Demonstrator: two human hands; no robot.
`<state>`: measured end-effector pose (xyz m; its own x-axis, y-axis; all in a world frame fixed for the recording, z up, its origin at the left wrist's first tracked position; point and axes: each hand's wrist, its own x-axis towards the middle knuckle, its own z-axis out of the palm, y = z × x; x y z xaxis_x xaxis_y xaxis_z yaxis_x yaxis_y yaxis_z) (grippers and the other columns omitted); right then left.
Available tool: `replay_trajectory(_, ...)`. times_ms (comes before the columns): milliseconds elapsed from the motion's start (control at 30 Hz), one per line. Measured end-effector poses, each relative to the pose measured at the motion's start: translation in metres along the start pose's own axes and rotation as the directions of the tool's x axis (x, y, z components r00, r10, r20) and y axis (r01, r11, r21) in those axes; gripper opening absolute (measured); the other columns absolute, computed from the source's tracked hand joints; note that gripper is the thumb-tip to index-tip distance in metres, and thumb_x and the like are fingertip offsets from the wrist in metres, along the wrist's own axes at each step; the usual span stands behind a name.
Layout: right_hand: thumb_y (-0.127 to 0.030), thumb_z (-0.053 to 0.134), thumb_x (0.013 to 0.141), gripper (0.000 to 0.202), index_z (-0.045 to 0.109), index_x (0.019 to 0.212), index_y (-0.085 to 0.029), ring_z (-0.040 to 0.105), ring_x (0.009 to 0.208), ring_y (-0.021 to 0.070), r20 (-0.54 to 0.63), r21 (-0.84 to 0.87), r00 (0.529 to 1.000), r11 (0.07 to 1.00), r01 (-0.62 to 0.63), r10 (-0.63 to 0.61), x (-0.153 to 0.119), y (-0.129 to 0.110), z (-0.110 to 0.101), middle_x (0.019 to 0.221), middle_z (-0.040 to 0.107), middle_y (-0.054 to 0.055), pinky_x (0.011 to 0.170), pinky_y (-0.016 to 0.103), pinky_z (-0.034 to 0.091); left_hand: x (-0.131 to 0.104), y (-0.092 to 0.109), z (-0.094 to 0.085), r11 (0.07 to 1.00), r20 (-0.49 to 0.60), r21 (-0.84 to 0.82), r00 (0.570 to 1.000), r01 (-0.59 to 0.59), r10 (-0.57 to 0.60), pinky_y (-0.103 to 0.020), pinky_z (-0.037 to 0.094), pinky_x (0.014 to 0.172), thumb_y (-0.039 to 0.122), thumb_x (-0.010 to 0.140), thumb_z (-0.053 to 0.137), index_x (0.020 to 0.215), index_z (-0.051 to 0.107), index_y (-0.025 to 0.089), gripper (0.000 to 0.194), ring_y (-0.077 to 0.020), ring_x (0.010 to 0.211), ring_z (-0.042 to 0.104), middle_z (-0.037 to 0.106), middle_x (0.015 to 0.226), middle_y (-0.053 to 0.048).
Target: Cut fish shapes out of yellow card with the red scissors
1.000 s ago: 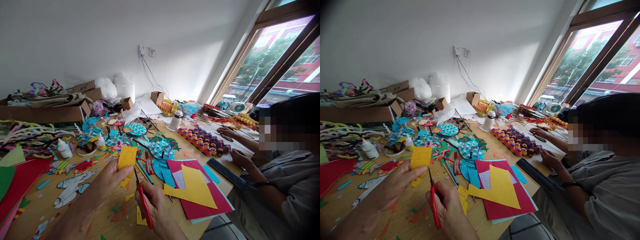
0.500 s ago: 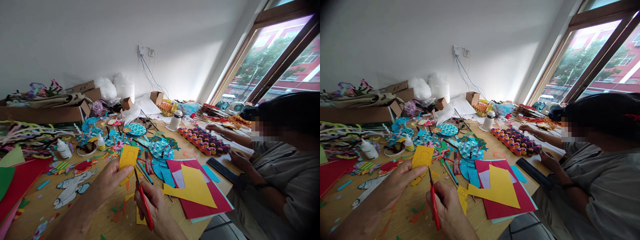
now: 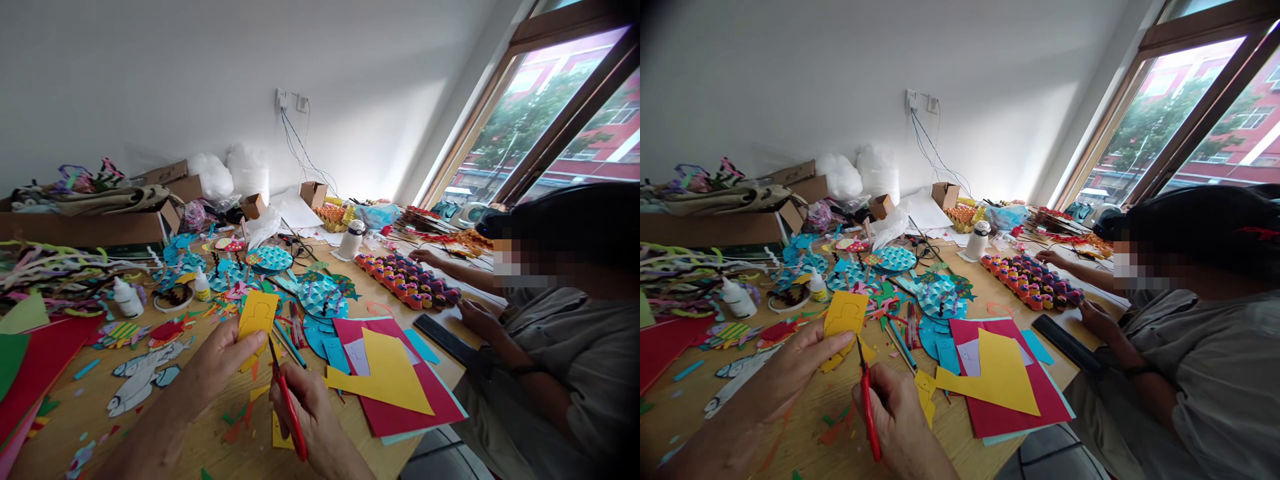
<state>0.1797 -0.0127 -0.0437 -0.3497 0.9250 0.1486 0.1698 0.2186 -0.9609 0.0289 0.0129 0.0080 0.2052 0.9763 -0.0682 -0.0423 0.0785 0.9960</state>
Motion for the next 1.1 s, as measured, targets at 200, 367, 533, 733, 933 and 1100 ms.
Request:
replay_trajectory(200, -0.037, 0.041, 0.086, 0.032, 0.036, 0.06, -0.02, 0.03, 0.048, 0.0089, 0.0, -0.019, 1.0, 1.0, 0.008, -0.008, 0.001, -0.001, -0.001, 0.054, 0.031, -0.005, 0.044, 0.022, 0.021, 0.001, -0.002, 0.0, 1.0, -0.039, 0.019, 0.999, -0.012, 0.013, -0.02, 0.039, 0.052, 0.035, 0.073, 0.059, 0.067, 0.06, 0.018, 0.017, -0.0118, 0.055, 0.047, 0.055, 0.059, 0.004)
replay_trajectory(367, -0.036, 0.042, 0.086, 0.031, 0.036, 0.06, -0.02, 0.029, 0.048, 0.0086, -0.003, -0.015, 1.0, 1.0, 0.022, -0.022, 0.001, 0.0, -0.002, 0.054, 0.031, -0.005, 0.043, 0.022, 0.021, 0.001, 0.003, 0.0, 1.0, -0.014, 0.005, 1.0, -0.005, 0.005, -0.02, 0.041, 0.054, 0.034, 0.072, 0.059, 0.07, 0.062, 0.019, 0.016, -0.0127, 0.058, 0.052, 0.061, 0.062, 0.004)
replay_trajectory(533, -0.031, 0.043, 0.085, 0.029, 0.037, 0.059, -0.02, 0.029, 0.047, 0.0083, -0.003, -0.016, 1.0, 1.0, 0.014, -0.014, 0.001, 0.002, -0.001, 0.054, 0.031, -0.006, 0.042, 0.02, 0.021, 0.003, 0.007, -0.002, 0.999, -0.038, 0.036, 0.999, -0.021, 0.023, -0.019, 0.041, 0.054, 0.035, 0.072, 0.061, 0.069, 0.061, 0.019, 0.016, -0.0119, 0.058, 0.051, 0.058, 0.06, 0.005)
replay_trajectory(733, -0.034, 0.045, 0.084, 0.027, 0.041, 0.061, -0.02, 0.036, 0.039, 0.0073, 0.018, 0.171, 0.996, 0.981, -0.091, 0.089, 0.001, 0.005, 0.006, 0.05, 0.037, -0.006, 0.036, 0.017, 0.028, 0.004, -0.001, 0.001, 0.996, -0.004, -0.094, 1.0, -0.008, 0.007, -0.022, 0.043, 0.057, 0.033, 0.073, 0.06, 0.076, 0.06, 0.02, 0.014, -0.0133, 0.059, 0.054, 0.062, 0.062, 0.004)
replay_trajectory(933, -0.06, 0.045, 0.081, 0.045, 0.042, 0.062, -0.019, 0.034, 0.034, 0.0059, 0.001, 0.297, 0.997, 0.952, -0.07, 0.073, 0.002, 0.007, 0.011, 0.045, 0.039, -0.007, 0.033, 0.015, 0.027, 0.003, -0.002, 0.006, 0.995, -0.011, -0.097, 1.0, -0.024, 0.023, -0.022, 0.043, 0.058, 0.03, 0.073, 0.059, 0.07, 0.061, 0.018, 0.013, -0.0135, 0.06, 0.053, 0.062, 0.061, 0.003)
replay_trajectory(1100, -0.072, 0.044, 0.074, 0.054, 0.041, 0.061, -0.019, 0.034, 0.033, 0.0056, -0.002, 0.334, 0.995, 0.938, -0.092, 0.098, 0.002, 0.005, 0.015, 0.043, 0.038, -0.008, 0.032, 0.015, 0.025, 0.001, 0.002, 0.01, 0.994, -0.052, -0.1, 0.998, -0.042, 0.037, -0.022, 0.042, 0.057, 0.029, 0.072, 0.059, 0.071, 0.061, 0.018, 0.011, -0.0133, 0.06, 0.052, 0.061, 0.063, 0.003)
